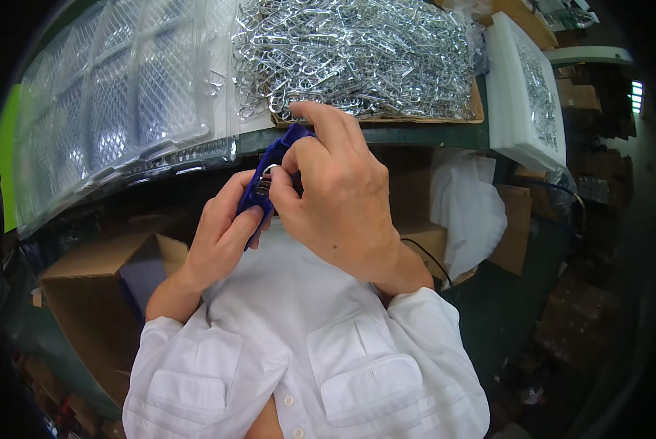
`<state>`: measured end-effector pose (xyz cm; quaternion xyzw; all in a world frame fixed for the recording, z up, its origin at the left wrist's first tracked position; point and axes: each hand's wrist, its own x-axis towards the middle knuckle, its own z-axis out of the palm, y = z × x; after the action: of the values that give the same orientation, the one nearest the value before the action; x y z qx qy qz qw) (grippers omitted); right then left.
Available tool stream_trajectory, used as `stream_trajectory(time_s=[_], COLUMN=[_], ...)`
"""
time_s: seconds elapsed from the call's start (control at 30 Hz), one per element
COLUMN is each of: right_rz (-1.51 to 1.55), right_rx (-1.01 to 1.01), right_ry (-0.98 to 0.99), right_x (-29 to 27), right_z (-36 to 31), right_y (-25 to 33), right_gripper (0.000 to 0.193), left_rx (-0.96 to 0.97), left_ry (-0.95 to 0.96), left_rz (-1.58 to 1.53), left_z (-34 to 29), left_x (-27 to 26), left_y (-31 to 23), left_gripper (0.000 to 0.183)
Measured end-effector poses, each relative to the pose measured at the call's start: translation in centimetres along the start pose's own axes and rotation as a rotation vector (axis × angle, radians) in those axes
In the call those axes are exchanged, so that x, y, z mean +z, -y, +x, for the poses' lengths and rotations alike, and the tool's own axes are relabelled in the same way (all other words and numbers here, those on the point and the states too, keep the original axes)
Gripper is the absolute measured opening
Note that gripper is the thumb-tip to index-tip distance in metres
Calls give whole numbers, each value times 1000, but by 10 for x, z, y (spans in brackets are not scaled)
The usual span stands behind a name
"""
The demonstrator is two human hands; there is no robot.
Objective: The person repeatedly picks up a blue plastic lock casing from a cardboard box and a metal shackle from a tray. They insert the shackle into the casing and press the sides together to assemble the lock. The completed locks are placed into a clear plastic tray on the table.
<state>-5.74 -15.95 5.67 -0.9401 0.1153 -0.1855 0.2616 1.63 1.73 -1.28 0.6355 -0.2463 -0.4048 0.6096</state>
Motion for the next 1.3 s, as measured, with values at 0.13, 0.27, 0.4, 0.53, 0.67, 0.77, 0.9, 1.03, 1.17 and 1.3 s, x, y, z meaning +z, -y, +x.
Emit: stream_trajectory(time_s=[0.13, 0.27, 0.4, 0.53, 0.67, 0.77, 0.9, 1.03, 1.17, 1.3], right_rz=[11, 10, -1, 16, 38, 11, -52, -148, -247, -62], right_rx=[15, 11, -31, -1, -2, 27, 3, -23, 7, 113], right_ry=[10, 21, 12, 45, 47, 101, 105, 78, 21, -141], right_x=[1, 0, 5, 5, 10, 8, 8, 12, 12, 18], right_z=[0, 1, 1, 0, -3, -7, -14, -21, -26, -28], right_y=[-1, -3, -9, -10, -12, -13, -13, -11, -7, -7], right_gripper=[13, 14, 17, 17, 18, 18, 18, 17, 27, 37], left_rx=[-10, 20, 30, 18, 31, -7, -1, 1, -2, -37], left_ry=[-4, -11, -5, 3, 11, 7, -52, -73, -51, -38], left_rz=[19, 36, 38, 46, 84, 104, 166, 238, 253, 197], left_z=[1, 1, 2, 1, 2, 4, 5, 5, 7, 9], left_x=[-1, 0, 0, -1, -1, -1, 6, 8, 7, 4], left_y=[-1, 1, 3, 3, 4, 3, 9, 11, 12, 1], left_gripper=[38, 37, 36, 33, 22, 19, 21, 20, 20, 19])
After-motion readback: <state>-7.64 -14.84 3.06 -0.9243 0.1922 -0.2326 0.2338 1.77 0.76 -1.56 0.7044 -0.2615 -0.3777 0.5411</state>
